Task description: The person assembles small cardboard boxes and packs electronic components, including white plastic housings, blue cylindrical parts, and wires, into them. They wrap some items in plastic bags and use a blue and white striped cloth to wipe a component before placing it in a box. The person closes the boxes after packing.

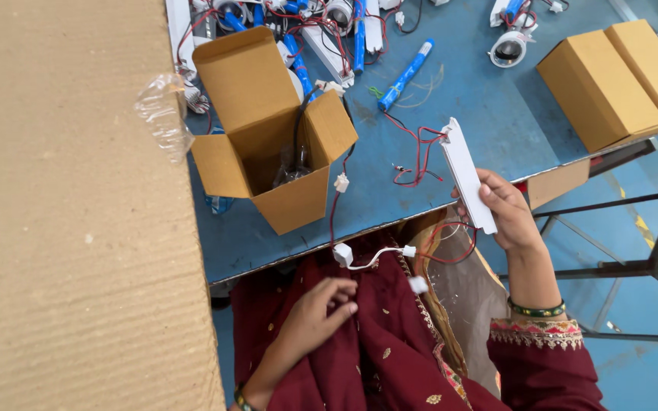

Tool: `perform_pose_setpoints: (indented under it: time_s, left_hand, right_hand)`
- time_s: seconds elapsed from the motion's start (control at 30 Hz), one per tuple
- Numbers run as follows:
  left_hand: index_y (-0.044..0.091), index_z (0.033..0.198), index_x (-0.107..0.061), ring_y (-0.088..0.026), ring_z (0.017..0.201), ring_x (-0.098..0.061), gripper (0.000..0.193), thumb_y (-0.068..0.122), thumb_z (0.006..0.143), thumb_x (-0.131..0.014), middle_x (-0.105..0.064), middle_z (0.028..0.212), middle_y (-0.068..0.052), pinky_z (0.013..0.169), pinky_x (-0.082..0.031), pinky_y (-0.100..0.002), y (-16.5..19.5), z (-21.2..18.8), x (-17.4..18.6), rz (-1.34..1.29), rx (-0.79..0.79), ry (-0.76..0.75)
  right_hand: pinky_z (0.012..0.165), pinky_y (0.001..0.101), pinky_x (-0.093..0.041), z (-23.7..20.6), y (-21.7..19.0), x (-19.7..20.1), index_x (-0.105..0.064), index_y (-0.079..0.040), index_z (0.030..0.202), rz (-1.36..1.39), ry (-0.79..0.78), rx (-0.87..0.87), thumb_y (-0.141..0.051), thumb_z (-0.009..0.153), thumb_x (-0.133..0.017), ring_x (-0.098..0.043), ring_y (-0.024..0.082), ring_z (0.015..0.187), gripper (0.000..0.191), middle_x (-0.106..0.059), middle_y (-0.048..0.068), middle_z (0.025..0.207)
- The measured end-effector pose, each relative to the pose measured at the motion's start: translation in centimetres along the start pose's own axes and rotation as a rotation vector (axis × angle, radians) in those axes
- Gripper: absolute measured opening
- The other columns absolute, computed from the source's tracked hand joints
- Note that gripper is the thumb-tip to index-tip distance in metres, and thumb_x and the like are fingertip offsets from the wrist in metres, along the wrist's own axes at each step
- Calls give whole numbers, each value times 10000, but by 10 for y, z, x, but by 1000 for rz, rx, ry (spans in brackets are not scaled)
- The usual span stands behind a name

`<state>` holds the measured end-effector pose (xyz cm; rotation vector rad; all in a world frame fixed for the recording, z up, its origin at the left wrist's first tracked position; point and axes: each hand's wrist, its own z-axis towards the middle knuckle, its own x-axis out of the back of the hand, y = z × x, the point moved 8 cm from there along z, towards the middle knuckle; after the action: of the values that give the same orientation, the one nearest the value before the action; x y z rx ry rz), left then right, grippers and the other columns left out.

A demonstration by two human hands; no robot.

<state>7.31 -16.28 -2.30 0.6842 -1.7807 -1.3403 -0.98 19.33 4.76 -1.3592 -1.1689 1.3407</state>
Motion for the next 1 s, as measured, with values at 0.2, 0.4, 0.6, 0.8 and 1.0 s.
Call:
perform_pose_setpoints:
  time_s: [0.2, 0.4, 0.6, 0.8, 1.0]
  left_hand:
    - [49, 1380, -444, -243, 1285, -603, 642, 271, 895, -800, -553, 1423, -154, 1058, -507, -383, -110, 57, -19, -497, 105, 399]
    - [87, 1360, -449, -196, 1143, -646, 551, 266, 904, -700, -588, 1315, -103, 976, -549, -357, -108, 75, -61, -969, 271, 183]
    - [13, 1280, -520, -164, 719, -695, 418, 237, 966, -682, -635, 911, -69, 659, -598, -307, -13, 59, -49, -894, 115, 93]
    - [39, 1248, -520, -112, 726, -634, 376, 261, 1003, -698, -627, 918, -53, 638, -536, -272, 67, 109, 15, -373, -271, 394]
    - [85, 1277, -525, -87, 715, -590, 408, 333, 995, -684, -601, 869, -12, 648, -512, -269, 89, 169, 38, -329, -280, 461]
  right_hand:
    - [691, 304, -540, 8, -13, -15, -519, 58, 1387, 119, -41, 46, -334, 1067, -587, -653, 194, 840, 511, -674, 151, 1102]
    - [628, 297, -488, 22, 8, -43, -495, 27, 1414, 755, -101, -118, -406, 1087, -539, -568, 194, 790, 545, -624, 140, 1043]
    - [627, 321, -506, 20, 39, -27, -501, 24, 1397, 459, -125, -199, -352, 1087, -634, -584, 189, 749, 505, -597, 102, 921]
    - [798, 371, -585, -4, 50, -28, -499, -10, 1403, 12, -153, -264, -207, 868, -767, -656, 177, 838, 630, -623, 62, 910]
    - [911, 359, -562, -20, 33, -50, -456, -5, 1450, -99, -203, -173, -123, 850, -727, -689, 199, 1073, 668, -673, 132, 1198]
